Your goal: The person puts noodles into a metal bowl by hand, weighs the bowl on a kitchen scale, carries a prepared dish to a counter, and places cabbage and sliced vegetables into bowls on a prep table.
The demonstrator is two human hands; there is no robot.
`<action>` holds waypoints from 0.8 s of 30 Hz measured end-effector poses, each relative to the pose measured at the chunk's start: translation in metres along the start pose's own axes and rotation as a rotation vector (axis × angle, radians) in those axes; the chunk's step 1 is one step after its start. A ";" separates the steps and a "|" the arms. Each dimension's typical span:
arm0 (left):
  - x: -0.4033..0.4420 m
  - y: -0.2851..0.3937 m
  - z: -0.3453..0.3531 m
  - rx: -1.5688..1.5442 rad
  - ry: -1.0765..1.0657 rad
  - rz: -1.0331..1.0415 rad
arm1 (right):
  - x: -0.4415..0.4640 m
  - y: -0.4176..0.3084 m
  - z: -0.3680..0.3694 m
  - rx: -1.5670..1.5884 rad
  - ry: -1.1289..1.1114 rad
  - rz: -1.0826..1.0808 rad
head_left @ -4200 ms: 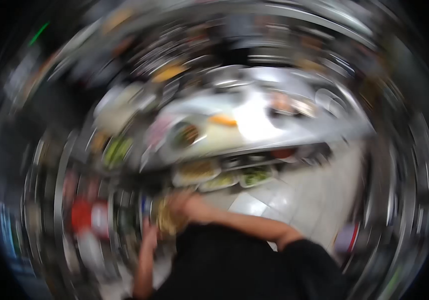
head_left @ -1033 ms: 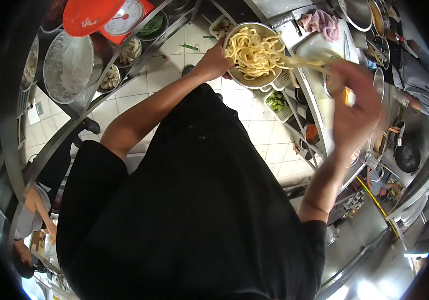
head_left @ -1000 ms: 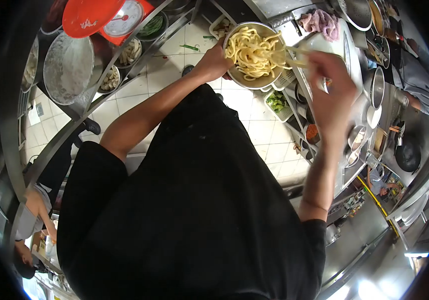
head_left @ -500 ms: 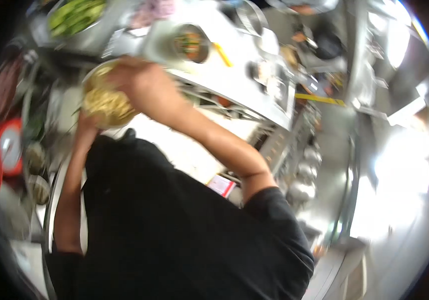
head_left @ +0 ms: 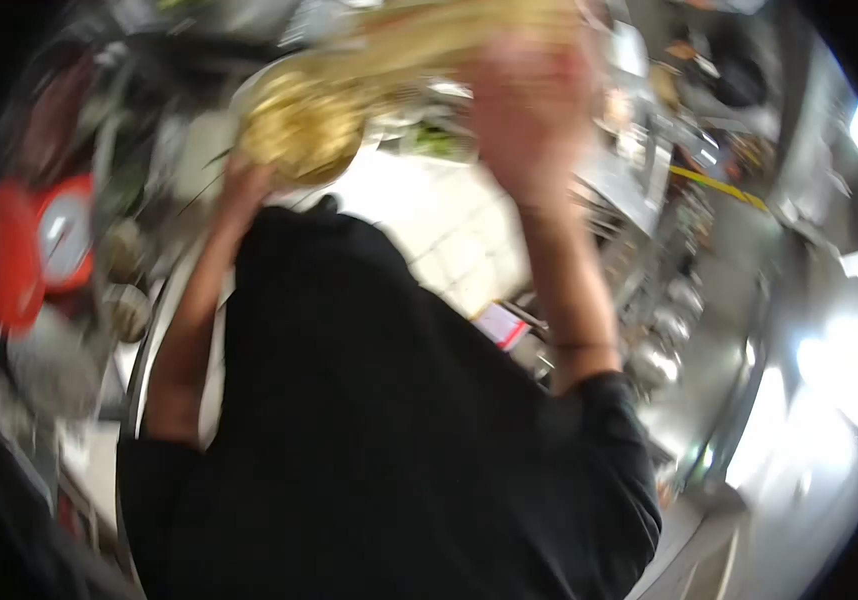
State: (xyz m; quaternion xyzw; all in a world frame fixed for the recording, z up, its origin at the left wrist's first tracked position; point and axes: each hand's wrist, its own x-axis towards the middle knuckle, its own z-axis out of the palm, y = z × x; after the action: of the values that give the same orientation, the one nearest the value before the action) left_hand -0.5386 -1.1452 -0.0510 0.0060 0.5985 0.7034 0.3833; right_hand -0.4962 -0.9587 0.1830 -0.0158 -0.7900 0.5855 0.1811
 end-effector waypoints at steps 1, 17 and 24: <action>0.004 -0.014 -0.003 -0.153 -0.013 -0.003 | 0.001 -0.012 0.006 0.381 0.183 0.096; 0.031 -0.069 0.009 -0.066 -0.033 -0.061 | 0.014 -0.035 -0.015 1.481 -0.044 0.499; 0.025 -0.121 -0.040 -0.326 0.222 -0.202 | -0.104 0.225 -0.035 1.625 0.745 0.917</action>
State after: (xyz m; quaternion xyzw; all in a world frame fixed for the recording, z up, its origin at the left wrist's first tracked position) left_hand -0.5103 -1.1660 -0.1761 -0.1934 0.5128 0.7453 0.3796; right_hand -0.4305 -0.8809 -0.0460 -0.3725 0.0387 0.9181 0.1296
